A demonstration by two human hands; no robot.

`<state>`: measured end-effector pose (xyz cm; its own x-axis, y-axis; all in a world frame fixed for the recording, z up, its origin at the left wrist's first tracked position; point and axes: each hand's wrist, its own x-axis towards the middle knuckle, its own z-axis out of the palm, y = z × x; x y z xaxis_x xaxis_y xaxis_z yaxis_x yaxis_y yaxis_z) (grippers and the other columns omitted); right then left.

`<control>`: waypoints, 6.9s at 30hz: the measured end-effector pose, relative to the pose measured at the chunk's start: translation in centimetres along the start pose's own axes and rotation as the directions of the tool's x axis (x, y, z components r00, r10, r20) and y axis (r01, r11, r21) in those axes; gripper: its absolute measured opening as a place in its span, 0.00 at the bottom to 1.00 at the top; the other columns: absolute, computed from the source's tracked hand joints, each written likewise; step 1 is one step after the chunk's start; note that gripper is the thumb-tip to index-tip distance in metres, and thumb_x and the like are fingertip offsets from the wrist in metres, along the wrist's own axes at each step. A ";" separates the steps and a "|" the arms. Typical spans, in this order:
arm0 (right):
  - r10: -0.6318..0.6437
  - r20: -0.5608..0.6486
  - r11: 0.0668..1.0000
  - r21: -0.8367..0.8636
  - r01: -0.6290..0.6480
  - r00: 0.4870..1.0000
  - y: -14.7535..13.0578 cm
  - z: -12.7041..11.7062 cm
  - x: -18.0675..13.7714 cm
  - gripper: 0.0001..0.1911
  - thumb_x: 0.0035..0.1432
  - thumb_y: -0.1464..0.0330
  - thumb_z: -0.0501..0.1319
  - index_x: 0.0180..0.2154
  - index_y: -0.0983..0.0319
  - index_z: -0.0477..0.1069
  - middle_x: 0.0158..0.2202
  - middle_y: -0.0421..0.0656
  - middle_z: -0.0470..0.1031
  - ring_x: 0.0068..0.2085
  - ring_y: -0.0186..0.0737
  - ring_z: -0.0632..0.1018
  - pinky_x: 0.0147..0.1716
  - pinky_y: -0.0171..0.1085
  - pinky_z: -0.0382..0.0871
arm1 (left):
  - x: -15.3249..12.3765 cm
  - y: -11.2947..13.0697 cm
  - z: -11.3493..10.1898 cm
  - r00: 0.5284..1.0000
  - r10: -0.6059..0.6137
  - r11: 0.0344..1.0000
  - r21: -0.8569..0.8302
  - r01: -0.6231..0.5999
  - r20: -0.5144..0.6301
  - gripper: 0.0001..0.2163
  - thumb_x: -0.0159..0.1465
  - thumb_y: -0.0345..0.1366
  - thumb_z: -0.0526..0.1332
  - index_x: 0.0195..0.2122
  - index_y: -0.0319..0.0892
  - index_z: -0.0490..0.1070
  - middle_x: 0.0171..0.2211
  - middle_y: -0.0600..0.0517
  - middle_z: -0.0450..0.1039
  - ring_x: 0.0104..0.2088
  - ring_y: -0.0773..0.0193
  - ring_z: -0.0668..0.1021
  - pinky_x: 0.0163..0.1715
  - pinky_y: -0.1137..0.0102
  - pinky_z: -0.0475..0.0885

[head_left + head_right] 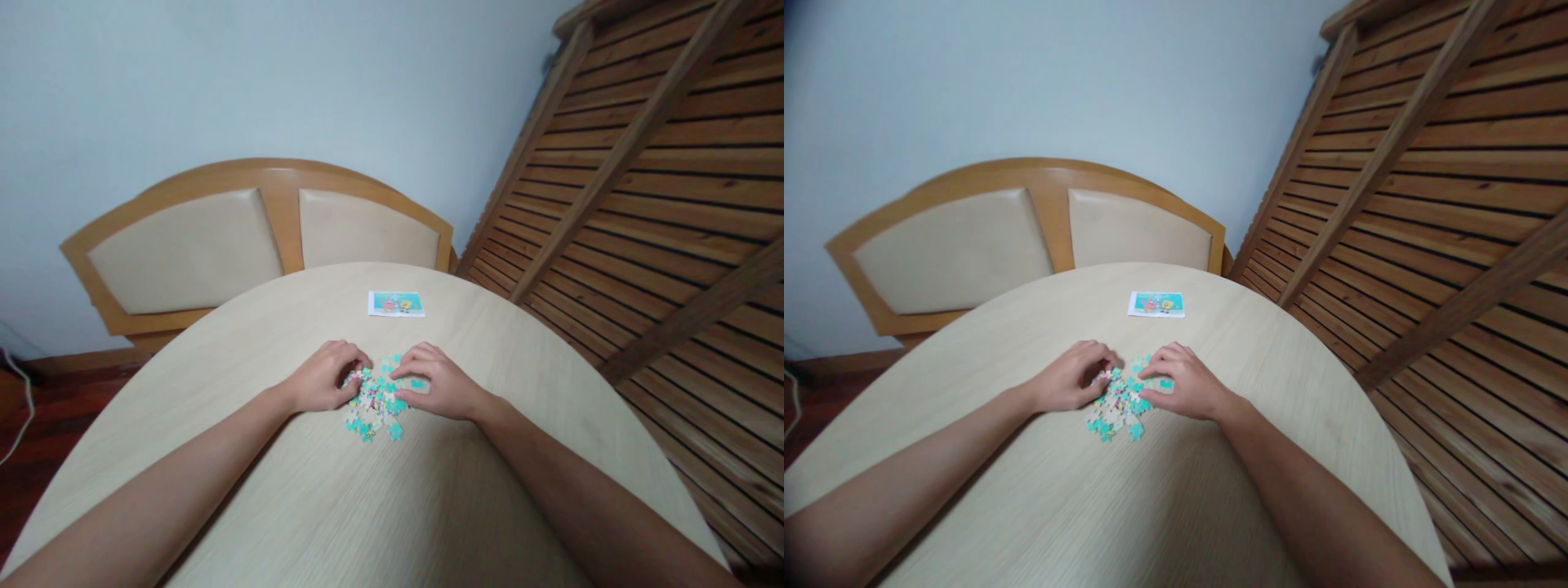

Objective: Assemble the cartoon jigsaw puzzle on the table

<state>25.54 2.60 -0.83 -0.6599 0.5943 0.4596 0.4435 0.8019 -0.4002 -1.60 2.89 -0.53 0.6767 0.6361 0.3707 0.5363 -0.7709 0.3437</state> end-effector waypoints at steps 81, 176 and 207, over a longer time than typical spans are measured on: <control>0.478 -0.256 0.857 -0.074 -0.510 0.840 3.7 -0.1 -0.5 0.04 0.60 0.68 0.65 0.33 0.58 0.80 0.35 0.43 0.82 0.41 0.46 0.79 0.45 0.44 0.69 | 0.0 0.2 -0.3 0.992 0.117 0.988 -0.105 -0.112 0.051 0.06 0.68 0.34 0.57 0.38 0.43 0.74 0.34 0.50 0.78 0.37 0.62 0.77 0.46 0.64 0.67; 0.084 0.010 0.995 -0.049 -0.083 0.996 -1.5 1.0 0.0 0.05 0.56 0.71 0.67 0.36 0.57 0.79 0.41 0.43 0.78 0.46 0.44 0.75 0.49 0.45 0.65 | 0.2 -1.1 0.1 0.956 -0.208 0.976 0.024 0.217 -0.209 0.09 0.69 0.38 0.58 0.39 0.43 0.77 0.38 0.48 0.78 0.40 0.58 0.77 0.44 0.62 0.71; -0.055 0.123 0.998 -0.007 0.056 0.991 -2.9 1.1 -0.2 0.10 0.59 0.61 0.68 0.43 0.55 0.79 0.47 0.44 0.77 0.51 0.46 0.73 0.53 0.47 0.61 | 0.2 0.9 -0.6 0.975 0.221 0.971 -0.097 -0.218 0.019 0.07 0.63 0.40 0.63 0.39 0.44 0.75 0.43 0.48 0.78 0.46 0.56 0.77 0.50 0.61 0.68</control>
<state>23.77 0.09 -0.63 -0.7530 0.5373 0.3799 0.4096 0.8345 -0.3684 -1.25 2.38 0.34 0.7878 0.4496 0.4209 0.3246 -0.8839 0.3367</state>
